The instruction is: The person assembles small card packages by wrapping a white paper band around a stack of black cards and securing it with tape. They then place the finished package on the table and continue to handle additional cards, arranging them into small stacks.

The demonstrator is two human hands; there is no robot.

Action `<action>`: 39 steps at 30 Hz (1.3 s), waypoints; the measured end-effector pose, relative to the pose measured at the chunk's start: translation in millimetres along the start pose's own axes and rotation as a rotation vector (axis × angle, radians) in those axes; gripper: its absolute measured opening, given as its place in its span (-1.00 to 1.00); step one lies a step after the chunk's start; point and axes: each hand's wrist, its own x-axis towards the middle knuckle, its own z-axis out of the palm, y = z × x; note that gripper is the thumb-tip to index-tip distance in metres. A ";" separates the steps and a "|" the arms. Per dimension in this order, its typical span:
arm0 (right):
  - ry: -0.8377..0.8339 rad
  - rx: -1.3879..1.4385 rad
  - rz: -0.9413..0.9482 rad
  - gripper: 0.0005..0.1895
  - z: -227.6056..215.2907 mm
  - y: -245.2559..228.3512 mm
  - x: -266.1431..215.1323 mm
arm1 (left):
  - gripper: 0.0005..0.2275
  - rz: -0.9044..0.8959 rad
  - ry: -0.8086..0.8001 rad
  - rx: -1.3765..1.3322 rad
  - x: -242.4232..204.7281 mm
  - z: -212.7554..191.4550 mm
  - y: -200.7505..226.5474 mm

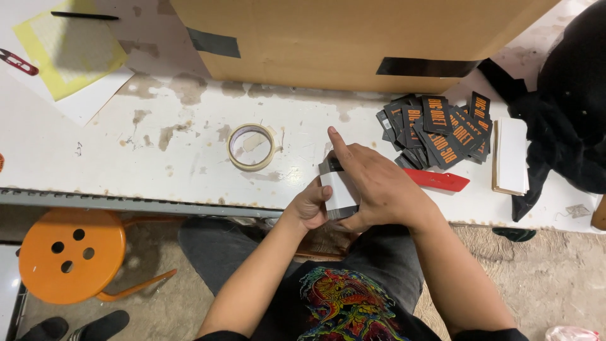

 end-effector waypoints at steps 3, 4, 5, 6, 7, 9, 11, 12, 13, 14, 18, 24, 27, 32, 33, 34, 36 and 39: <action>-0.010 -0.008 0.012 0.36 0.8 3.0 -0.5 | -0.37 0.013 0.017 0.007 -1.5 11.6 4.1; -0.011 -0.007 0.012 0.36 1.2 2.6 -0.9 | -0.37 0.013 0.018 0.007 -1.9 9.0 2.7; -0.009 0.006 0.014 0.35 1.3 2.1 -1.4 | -0.38 0.013 0.021 0.009 -2.2 6.6 1.3; -0.004 0.018 0.016 0.34 0.9 2.0 -1.7 | -0.38 0.011 0.021 0.011 -1.5 4.4 0.3; -0.002 0.017 0.017 0.34 -0.5 -0.3 -1.2 | -0.38 0.010 0.020 0.012 -1.0 1.6 -0.4; 0.004 0.041 -0.027 0.31 -2.9 -5.0 0.0 | -0.39 0.008 0.018 -0.001 -0.7 -4.6 -2.1; -0.014 0.033 -0.022 0.32 0.5 -1.4 -1.1 | -0.39 0.004 0.010 0.011 1.5 -9.8 -5.5; -0.033 0.024 -0.015 0.32 2.3 0.4 -1.8 | -0.40 0.001 0.001 0.021 2.3 -12.5 -7.5; -0.034 0.025 -0.016 0.32 1.9 0.7 -1.3 | -0.40 0.001 0.002 0.021 2.8 -17.4 -9.6; -0.039 0.016 -0.013 0.32 1.6 1.0 -1.0 | -0.39 0.000 0.007 0.013 3.2 -22.3 -11.9; -0.038 0.002 -0.016 0.32 1.3 0.7 0.1 | -0.38 -0.001 -0.004 0.000 3.8 -29.9 -12.3; 0.009 0.060 -0.037 0.36 -8.1 -8.4 -0.8 | -0.38 0.035 0.013 -0.033 3.5 -20.4 -10.4; 0.145 0.208 0.028 0.56 -9.5 -11.9 -9.7 | -0.53 0.071 -0.058 -0.042 -2.1 -0.5 1.0; 0.361 0.408 0.125 0.00 -4.9 -11.4 -27.9 | -0.52 0.227 -0.053 0.070 -9.3 22.2 15.8; 0.393 0.402 0.130 -0.30 -5.3 -15.3 -29.5 | -0.53 0.276 -0.075 0.141 -10.5 24.7 17.8; 0.393 0.399 0.129 -0.30 3.7 -11.5 -28.7 | -0.53 0.277 -0.077 0.141 -10.6 25.2 19.7; 0.405 0.444 0.190 -0.33 21.4 -4.1 -26.4 | -0.50 0.304 -0.052 0.246 -11.5 26.7 24.0; 0.367 0.370 0.268 -0.26 23.9 -14.6 -17.1 | -0.46 0.383 -0.041 0.323 -20.0 46.0 24.9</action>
